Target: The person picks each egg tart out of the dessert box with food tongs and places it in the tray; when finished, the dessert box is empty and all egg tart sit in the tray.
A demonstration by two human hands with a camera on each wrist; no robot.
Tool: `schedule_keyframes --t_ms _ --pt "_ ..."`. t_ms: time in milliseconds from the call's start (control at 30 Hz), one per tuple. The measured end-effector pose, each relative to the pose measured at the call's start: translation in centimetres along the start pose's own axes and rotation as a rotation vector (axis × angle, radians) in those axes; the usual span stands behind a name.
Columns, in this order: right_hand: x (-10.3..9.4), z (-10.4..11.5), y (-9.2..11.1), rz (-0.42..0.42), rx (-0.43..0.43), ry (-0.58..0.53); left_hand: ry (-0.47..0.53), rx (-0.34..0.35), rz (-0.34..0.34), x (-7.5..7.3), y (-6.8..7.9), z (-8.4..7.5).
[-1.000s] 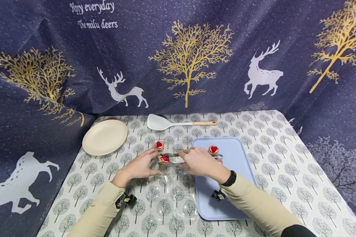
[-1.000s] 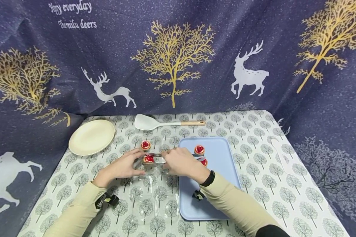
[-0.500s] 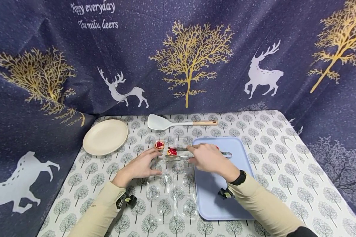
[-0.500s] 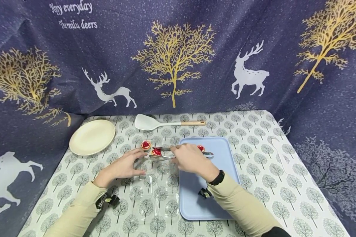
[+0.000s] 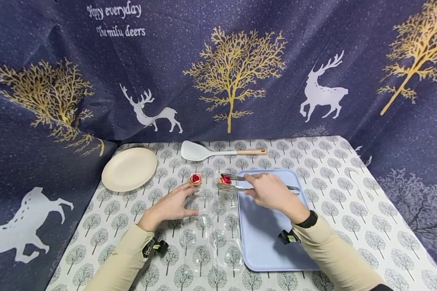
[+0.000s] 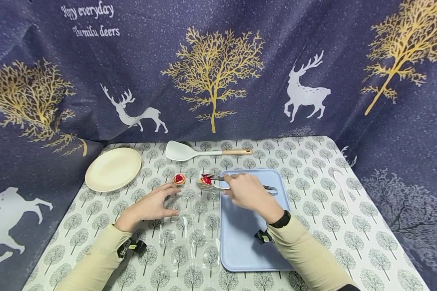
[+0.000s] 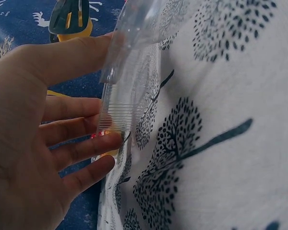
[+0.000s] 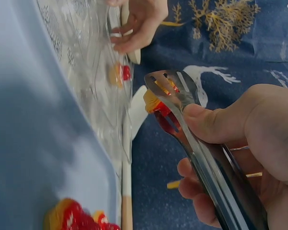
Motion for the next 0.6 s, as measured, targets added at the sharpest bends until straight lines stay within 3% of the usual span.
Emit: schedule_keyframes --t_ms 600 --pt "-1.4 -3.7 1.7 -0.088 0.065 0.052 0.021 0.017 -0.019 -0.2 0.1 -0.4"
Point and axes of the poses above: each hand's wrist, its own y-axis away from the middle knuckle, its own x-axis out of the palm, z = x × y, the point moved 6 cm from there along -y, towards the middle knuckle, and after that the axes turned 15 degrees about -z, right-handed, at the moved point
